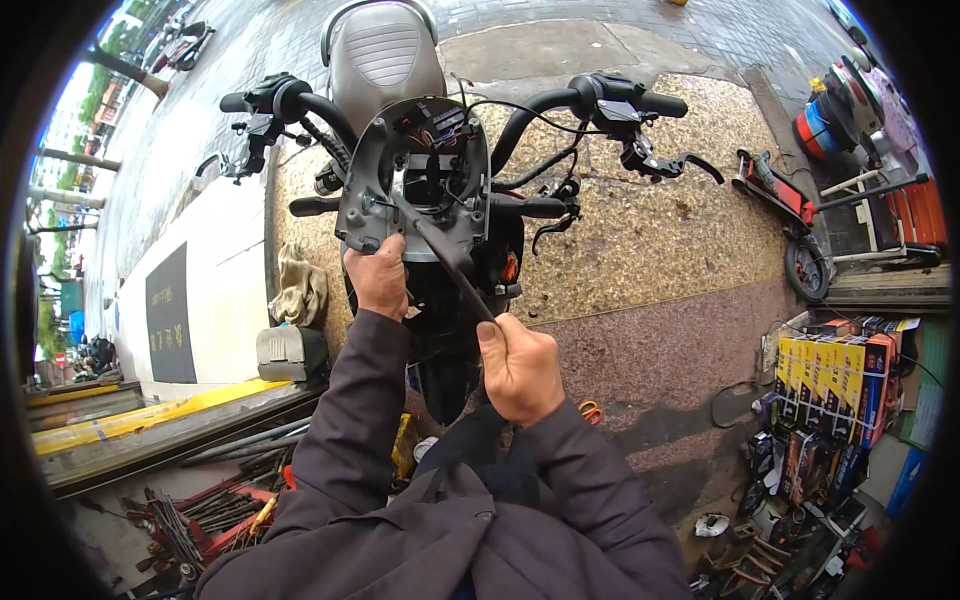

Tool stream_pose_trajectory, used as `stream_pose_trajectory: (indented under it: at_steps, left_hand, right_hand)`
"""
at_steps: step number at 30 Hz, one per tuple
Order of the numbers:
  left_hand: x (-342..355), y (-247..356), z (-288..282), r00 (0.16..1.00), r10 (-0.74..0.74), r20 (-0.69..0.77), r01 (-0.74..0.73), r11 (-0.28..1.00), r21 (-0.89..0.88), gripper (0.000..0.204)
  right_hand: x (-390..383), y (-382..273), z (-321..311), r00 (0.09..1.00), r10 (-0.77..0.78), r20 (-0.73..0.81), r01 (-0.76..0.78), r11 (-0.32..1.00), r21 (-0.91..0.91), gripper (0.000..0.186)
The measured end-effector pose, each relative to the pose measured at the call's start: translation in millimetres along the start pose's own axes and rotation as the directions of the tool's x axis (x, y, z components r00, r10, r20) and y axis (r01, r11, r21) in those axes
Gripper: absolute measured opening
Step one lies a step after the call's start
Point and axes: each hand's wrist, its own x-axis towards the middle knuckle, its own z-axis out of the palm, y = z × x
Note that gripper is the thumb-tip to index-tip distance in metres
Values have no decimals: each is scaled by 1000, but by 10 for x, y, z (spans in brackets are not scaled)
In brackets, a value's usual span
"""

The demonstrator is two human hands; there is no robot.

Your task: The person removes the scooter's front panel and headlight assembly, then uses a screwdriver to loosen and remove fasteners from the handlebar area. The person repeatedly handles the headlight and panel, moving between the scooter and a nearby tool rack.

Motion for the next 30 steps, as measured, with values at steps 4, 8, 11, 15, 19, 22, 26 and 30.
stream_pose_trajectory:
  at_steps: [4,8,11,15,19,22,26,30]
  left_hand:
    - [-21,22,-8,1000,-3,2,3,1000,17,10]
    - [-12,26,15,999,28,16,-27,1000,-15,9]
    - [-3,32,17,1000,1,3,-1,1000,-30,13]
    - [0,52,-15,999,-42,22,41,999,30,9]
    - [-7,47,17,999,48,15,-48,999,-17,9]
    - [-1,45,24,999,-42,-27,43,999,19,9]
    - [4,40,32,999,39,5,-39,999,2,9]
    - [-20,48,34,1000,25,-17,-25,1000,9,9]
  right_hand:
    - [40,-78,2,1000,-27,13,28,989,-142,30]
    - [28,-123,-19,999,-46,16,47,998,-44,30]
    - [3,-98,6,1000,-14,0,14,1000,-25,35]
    - [29,24,78,997,55,56,-45,985,-168,35]
    - [44,99,53,997,57,51,-53,996,-65,38]
    - [86,96,78,991,109,80,-99,987,-123,38]
    - [67,22,58,999,5,54,-3,999,-41,36]
    - [16,-21,-24,999,-17,34,17,1000,-4,36]
